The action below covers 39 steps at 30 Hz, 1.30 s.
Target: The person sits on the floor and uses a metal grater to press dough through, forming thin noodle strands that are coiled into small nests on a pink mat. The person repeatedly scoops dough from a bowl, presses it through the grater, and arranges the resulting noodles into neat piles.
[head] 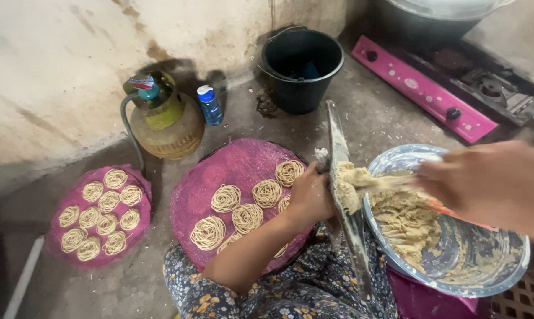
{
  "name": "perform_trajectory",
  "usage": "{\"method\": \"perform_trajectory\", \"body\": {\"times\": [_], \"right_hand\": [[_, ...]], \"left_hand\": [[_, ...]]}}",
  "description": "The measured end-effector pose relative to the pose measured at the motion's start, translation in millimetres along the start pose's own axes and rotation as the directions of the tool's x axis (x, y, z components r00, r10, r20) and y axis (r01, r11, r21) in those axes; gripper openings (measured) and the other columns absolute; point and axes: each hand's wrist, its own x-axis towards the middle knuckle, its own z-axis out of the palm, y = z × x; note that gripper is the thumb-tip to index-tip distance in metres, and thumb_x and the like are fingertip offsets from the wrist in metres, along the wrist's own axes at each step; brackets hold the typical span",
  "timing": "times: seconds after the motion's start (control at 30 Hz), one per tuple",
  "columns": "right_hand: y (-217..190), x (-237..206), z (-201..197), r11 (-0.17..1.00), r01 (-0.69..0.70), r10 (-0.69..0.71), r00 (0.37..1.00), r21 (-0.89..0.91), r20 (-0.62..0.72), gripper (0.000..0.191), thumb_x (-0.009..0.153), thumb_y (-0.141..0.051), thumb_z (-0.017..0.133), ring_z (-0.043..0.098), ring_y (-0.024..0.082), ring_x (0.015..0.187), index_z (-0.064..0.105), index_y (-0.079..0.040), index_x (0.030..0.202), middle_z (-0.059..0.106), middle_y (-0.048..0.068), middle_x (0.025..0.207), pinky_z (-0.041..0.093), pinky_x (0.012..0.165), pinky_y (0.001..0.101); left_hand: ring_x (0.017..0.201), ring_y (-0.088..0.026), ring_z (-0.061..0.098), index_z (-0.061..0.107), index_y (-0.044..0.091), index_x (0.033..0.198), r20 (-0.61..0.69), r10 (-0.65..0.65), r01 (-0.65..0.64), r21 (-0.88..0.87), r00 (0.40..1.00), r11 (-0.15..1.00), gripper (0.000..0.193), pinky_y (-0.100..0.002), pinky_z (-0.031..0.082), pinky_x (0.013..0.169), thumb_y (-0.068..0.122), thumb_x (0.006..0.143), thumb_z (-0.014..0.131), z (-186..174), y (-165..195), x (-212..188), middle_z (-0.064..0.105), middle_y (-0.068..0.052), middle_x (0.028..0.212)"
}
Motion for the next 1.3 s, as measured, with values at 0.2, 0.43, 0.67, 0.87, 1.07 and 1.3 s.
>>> {"method": "perform_trajectory", "body": {"times": [0.2, 0.43, 0.67, 0.87, 1.07, 1.3], "right_hand": [[-54, 5, 15, 0.908, -0.001, -0.369, 0.473, -0.419, -0.800, 0.043, 0.088, -0.014, 0.065, 0.070, 0.015, 0.079, 0.065, -0.009, 0.131, 0.070, 0.002, 0.093, 0.054, 0.057, 0.0274], [24, 1, 51, 0.911, 0.253, -0.403, 0.377, -0.326, -0.834, 0.041, 0.080, -0.009, 0.078, 0.067, 0.026, 0.070, 0.071, -0.002, 0.120, 0.076, 0.016, 0.100, 0.049, 0.047, 0.0360], [16, -5, 27, 0.975, 0.213, -0.154, 0.431, -0.066, -0.889, 0.041, 0.080, -0.027, 0.077, 0.062, 0.014, 0.066, 0.078, -0.011, 0.118, 0.068, 0.002, 0.079, 0.048, 0.056, 0.0344], [-39, -4, -23, 0.966, 0.077, -0.176, 0.895, -0.249, -0.409, 0.042, 0.099, -0.021, 0.060, 0.065, 0.003, 0.073, 0.055, -0.023, 0.140, 0.064, -0.009, 0.088, 0.048, 0.061, 0.0200], [-21, 2, 19, 0.953, 0.147, -0.299, 0.613, -0.266, -0.731, 0.051, 0.089, -0.025, 0.075, 0.061, 0.008, 0.073, 0.069, -0.015, 0.139, 0.064, -0.006, 0.085, 0.051, 0.062, 0.0295], [-31, 27, 118, 0.487, 0.423, 0.576, 0.503, 0.764, -0.645, 0.023, 0.096, -0.016, 0.073, 0.067, 0.010, 0.087, 0.071, -0.007, 0.117, 0.073, 0.007, 0.103, 0.054, 0.083, 0.0270]], "left_hand": [[0.104, -0.025, 0.069, 0.076, 0.012, 0.104, 0.298, -0.349, 0.384, -0.066, 0.888, 0.921, 0.031, -0.038, 0.058, 0.089, 0.035, 0.083, 0.073, 24, -32, 14, 0.067, -0.007, 0.122], [0.098, -0.037, 0.071, 0.078, 0.010, 0.107, 0.130, -0.203, 0.196, 0.067, 0.971, 0.978, 0.033, -0.045, 0.057, 0.086, 0.033, 0.083, 0.076, 7, -72, 13, 0.073, -0.018, 0.115], [0.106, -0.034, 0.070, 0.081, 0.011, 0.101, 0.115, -0.139, 0.136, 0.037, 0.984, 0.990, 0.034, -0.044, 0.056, 0.088, 0.034, 0.076, 0.084, 8, -40, 18, 0.075, -0.015, 0.110], [0.111, -0.026, 0.070, 0.079, 0.012, 0.110, 0.147, -0.182, 0.169, 0.097, 0.972, 0.981, 0.034, -0.037, 0.056, 0.097, 0.028, 0.079, 0.082, 13, -24, 12, 0.075, -0.010, 0.115], [0.110, -0.028, 0.068, 0.079, 0.011, 0.110, 0.059, -0.074, 0.073, 0.016, 0.995, 0.997, 0.044, -0.040, 0.056, 0.094, 0.027, 0.070, 0.087, 15, -48, 11, 0.073, -0.013, 0.118], [0.101, -0.027, 0.075, 0.069, 0.008, 0.123, -0.017, -0.242, 0.223, -0.325, 0.970, 0.919, 0.058, -0.036, 0.060, 0.088, 0.034, 0.073, 0.086, 6, -64, 17, 0.075, -0.013, 0.112]]}}
